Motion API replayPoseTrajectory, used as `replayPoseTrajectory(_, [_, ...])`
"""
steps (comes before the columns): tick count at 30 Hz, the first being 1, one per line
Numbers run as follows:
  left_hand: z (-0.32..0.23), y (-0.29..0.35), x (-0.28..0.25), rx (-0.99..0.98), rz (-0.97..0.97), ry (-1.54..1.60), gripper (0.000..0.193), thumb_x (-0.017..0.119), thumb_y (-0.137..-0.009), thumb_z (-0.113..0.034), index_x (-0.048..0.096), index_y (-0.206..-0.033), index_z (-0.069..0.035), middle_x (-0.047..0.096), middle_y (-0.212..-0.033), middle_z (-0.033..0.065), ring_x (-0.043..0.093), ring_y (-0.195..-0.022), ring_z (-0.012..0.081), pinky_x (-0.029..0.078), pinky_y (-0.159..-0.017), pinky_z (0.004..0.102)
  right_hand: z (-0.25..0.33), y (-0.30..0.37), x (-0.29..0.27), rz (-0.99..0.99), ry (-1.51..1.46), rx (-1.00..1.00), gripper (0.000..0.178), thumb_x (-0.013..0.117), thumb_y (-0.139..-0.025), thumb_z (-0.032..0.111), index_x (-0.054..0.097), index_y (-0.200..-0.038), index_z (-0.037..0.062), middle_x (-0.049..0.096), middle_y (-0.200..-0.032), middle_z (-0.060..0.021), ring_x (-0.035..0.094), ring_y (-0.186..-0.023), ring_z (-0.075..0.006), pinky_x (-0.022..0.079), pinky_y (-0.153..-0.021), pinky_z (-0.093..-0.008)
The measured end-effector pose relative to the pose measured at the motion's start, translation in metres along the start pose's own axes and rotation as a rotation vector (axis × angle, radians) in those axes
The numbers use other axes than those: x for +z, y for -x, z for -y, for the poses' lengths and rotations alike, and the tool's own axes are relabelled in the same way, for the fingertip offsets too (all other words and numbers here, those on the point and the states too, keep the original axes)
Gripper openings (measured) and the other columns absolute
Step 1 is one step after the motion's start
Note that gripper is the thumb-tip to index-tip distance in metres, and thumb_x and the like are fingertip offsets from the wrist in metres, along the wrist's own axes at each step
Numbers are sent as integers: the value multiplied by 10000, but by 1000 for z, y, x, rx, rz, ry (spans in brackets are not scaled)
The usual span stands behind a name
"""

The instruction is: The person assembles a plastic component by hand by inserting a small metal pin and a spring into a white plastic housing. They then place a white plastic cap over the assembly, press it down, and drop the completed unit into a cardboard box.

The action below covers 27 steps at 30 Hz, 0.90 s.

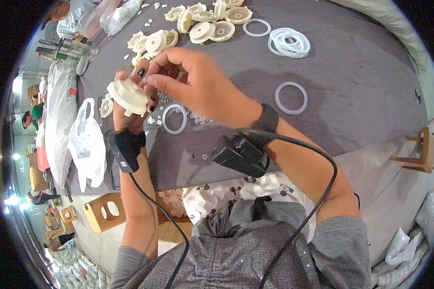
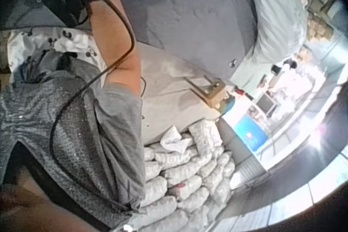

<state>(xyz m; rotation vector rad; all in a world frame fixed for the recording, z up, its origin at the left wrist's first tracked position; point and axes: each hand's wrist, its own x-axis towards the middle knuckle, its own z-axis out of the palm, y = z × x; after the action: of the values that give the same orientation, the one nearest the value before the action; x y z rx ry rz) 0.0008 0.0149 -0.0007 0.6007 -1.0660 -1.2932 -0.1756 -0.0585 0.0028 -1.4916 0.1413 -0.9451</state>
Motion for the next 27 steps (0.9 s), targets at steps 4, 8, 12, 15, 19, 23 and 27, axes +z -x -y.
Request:
replayPoseTrajectory(4, [3, -2, 11, 44, -12, -22, 432, 699, -727, -162, 523, -1121, -129, 467, -1057, 111, 602, -795, 228, 557, -587, 326, -3, 0, 3, 10, -120, 21, 167, 606, -820, 135, 569, -902, -6, 605, -758, -14, 543, -645, -39, 443, -556, -184])
replayPoseTrajectory(8, [4, -2, 10, 8, 3, 9, 423, 693, -734, -159, 527, -1123, -133, 451, -1010, 90, 584, -797, 200, 563, -629, 328, 1, 1, 2, 91, -220, 98, 140, 565, -849, 87, 538, -943, -14, 592, -802, -37, 556, -721, -72, 464, -634, -202])
replayPoseTrajectory(12, [4, -2, 6, 10, 36, -45, 416, 691, -737, -164, 529, -1119, -140, 430, -952, 66, 548, -803, 171, 561, -633, 324, 4, 1, 4, 83, -285, 95, 137, 558, -855, 93, 536, -939, -12, 588, -806, -37, 552, -714, -76, 461, -633, -203])
replayPoseTrajectory(15, [5, -3, 6, 32, 28, -96, 412, 691, -736, -165, 530, -1115, -144, 427, -915, 54, 535, -803, 164, 560, -632, 319, 6, 1, 3, 92, -333, 111, 132, 557, -845, 83, 558, -909, -32, 591, -819, -56, 555, -720, -75, 470, -639, -206])
replayPoseTrajectory(19, [4, -2, 10, 18, 20, -93, 398, 693, -736, -166, 535, -1101, -145, 443, -891, 48, 519, -795, 156, 536, -644, 295, 5, 2, 3, 109, -265, 112, 105, 539, -852, 72, 528, -903, -19, 573, -814, -44, 536, -712, -76, 461, -642, -218])
replayPoseTrajectory(23, [2, -1, 9, 13, 6, -70, 377, 692, -731, -133, 541, -1077, -145, 460, -917, 54, 514, -791, 154, 524, -626, 286, 5, 3, 8, 121, -188, -13, 106, 509, -880, 89, 495, -938, 2, 531, -796, -13, 490, -693, -66, 415, -627, -197])
replayPoseTrajectory(27, [5, 0, 7, 7, -97, -131, 335, 663, -732, -76, 544, -1038, -144, 466, -929, 60, 516, -774, 155, 521, -564, 287, 8, 4, 7, 108, 93, -200, 85, 506, -874, 75, 497, -923, 6, 523, -808, -20, 482, -679, -74, 409, -635, -201])
